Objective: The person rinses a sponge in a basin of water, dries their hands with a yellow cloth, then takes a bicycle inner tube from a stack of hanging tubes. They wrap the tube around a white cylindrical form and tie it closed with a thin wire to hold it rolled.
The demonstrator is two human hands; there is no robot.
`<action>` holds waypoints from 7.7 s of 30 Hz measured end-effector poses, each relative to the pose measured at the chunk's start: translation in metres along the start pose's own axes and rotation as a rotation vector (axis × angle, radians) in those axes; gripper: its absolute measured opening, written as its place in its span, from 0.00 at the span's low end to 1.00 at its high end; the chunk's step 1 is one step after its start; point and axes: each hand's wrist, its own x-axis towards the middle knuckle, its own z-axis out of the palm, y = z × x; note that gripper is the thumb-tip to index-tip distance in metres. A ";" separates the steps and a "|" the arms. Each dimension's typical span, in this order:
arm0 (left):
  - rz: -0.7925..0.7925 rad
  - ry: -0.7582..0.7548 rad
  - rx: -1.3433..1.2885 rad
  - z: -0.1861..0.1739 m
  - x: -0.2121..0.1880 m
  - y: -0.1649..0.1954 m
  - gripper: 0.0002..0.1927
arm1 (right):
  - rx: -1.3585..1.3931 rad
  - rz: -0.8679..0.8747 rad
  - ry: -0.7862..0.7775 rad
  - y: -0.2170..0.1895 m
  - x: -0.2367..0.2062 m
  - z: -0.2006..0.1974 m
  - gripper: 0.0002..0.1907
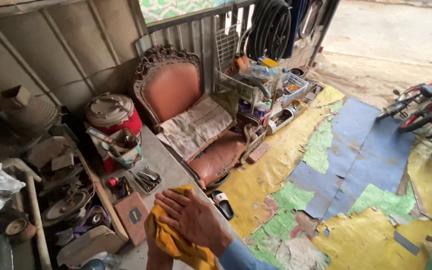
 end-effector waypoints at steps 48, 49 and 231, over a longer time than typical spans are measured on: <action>0.204 0.319 1.726 0.116 0.104 -0.349 0.22 | -1.767 -0.392 0.831 -0.195 -0.287 -0.202 0.17; 0.222 0.284 1.716 0.126 0.107 -0.366 0.21 | -1.776 -0.372 0.847 -0.210 -0.299 -0.205 0.17; 0.692 0.573 1.354 0.672 1.487 -0.178 0.14 | -2.087 -0.227 -0.046 -1.730 0.616 -0.386 0.14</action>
